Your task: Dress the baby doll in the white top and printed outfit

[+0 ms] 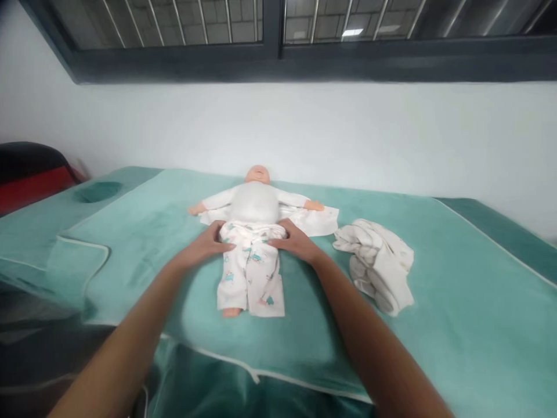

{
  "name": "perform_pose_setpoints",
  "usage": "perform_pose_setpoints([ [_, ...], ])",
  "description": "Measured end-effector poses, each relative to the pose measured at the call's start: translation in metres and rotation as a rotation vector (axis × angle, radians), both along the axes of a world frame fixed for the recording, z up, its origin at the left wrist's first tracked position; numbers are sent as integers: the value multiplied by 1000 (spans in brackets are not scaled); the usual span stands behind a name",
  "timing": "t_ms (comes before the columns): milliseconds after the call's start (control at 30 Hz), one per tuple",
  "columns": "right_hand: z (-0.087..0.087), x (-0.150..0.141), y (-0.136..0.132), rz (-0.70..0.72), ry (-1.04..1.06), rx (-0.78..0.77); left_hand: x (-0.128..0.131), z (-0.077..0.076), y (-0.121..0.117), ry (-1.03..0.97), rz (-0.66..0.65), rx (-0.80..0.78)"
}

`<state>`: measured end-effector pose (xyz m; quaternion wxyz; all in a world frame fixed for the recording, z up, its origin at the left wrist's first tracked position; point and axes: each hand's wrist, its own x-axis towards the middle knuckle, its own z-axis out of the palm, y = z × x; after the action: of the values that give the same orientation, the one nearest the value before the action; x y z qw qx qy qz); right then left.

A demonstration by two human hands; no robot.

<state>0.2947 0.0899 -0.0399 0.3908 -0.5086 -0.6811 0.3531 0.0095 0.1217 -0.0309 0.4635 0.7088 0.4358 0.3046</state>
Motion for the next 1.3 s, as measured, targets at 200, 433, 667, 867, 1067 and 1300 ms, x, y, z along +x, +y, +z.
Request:
perform_pose_setpoints([
  [200,-4,-17,-17,-117,-104,53,3,-7,-28,215,146,283],
  [433,1,-33,-32,-204,-52,12,10,6,-56,284,278,176],
  [667,19,-24,-78,38,-240,22,-9,23,-73,323,-76,228],
  [867,16,-24,-72,-36,-113,-121,6,12,-84,234,146,160],
  [1067,24,-20,-89,62,-47,-194,-4,16,-107,144,99,45],
  [1300,27,-39,-143,34,-575,70,10,19,-152,661,-85,403],
])
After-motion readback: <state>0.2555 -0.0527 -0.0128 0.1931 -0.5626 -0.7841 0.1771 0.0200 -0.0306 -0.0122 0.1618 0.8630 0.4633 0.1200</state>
